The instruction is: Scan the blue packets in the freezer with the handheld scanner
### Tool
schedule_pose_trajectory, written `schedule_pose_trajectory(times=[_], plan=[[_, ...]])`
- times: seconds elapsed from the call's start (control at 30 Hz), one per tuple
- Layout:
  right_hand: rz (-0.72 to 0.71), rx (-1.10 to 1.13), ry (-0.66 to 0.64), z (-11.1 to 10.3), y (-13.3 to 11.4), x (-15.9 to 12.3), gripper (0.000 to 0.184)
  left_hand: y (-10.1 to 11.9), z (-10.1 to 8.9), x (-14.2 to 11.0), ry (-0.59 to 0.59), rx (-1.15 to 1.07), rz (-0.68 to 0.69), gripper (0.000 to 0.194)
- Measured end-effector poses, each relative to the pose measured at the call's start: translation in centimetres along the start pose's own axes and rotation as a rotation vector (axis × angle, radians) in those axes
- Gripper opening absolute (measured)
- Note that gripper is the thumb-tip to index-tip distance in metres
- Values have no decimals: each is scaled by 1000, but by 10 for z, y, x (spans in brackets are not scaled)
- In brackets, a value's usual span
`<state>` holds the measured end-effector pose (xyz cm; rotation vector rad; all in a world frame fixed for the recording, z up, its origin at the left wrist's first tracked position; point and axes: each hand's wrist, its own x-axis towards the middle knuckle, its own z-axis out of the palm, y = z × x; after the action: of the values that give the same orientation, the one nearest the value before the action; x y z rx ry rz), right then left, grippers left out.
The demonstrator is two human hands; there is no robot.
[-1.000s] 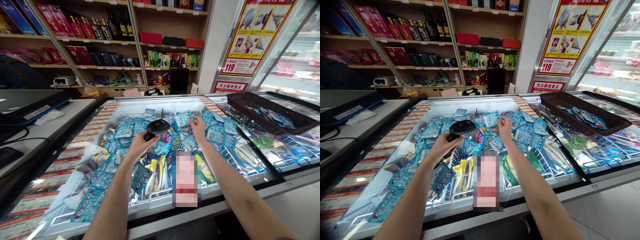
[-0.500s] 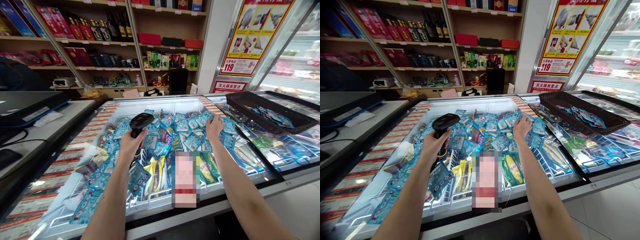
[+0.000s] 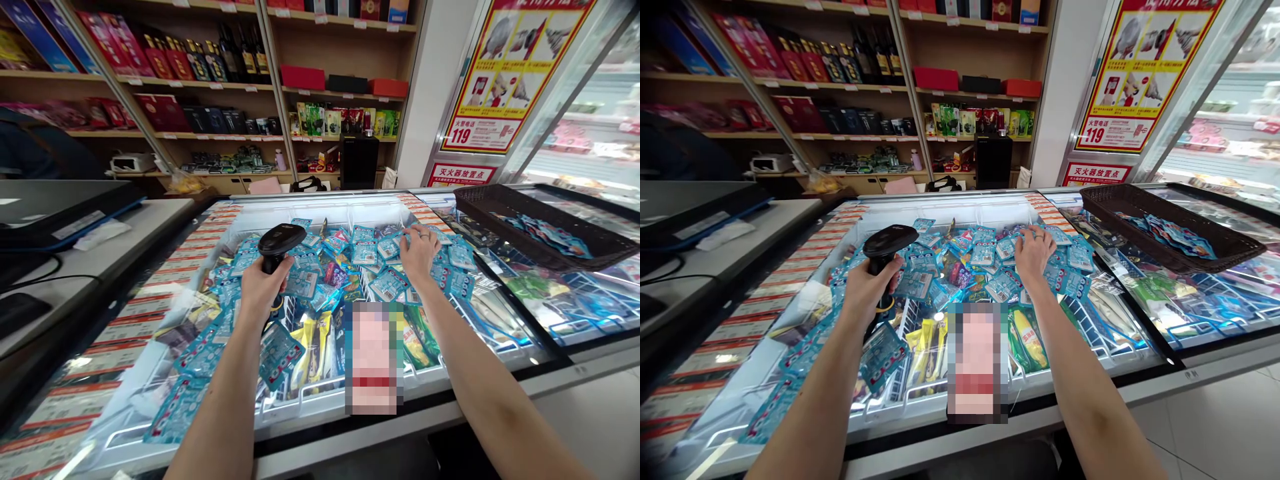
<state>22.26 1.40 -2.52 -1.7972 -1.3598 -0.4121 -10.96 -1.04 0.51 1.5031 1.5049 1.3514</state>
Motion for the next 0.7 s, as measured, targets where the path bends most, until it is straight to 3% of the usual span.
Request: schedule_pose_trajectory(times=[0.1,0.2,0.37,0.47,0.7], plan=[[-169,174,-141,7,-15,-1,28,1,-1,0,8,-13,-5,34],[-354,361,-375,15,-38,-4,29,1,-1,0,3,6,-7,35],[-538,428,-700,31,-83,-12,32,-1,-2,0,-15,39,-24,35],[-501,327,-829,45,-105,-15,35,-2,-2,0,-41,42,-16,36],[-265,230,-851,75,-139,-21,53,-1,1,-1,-83,9,-6,36]])
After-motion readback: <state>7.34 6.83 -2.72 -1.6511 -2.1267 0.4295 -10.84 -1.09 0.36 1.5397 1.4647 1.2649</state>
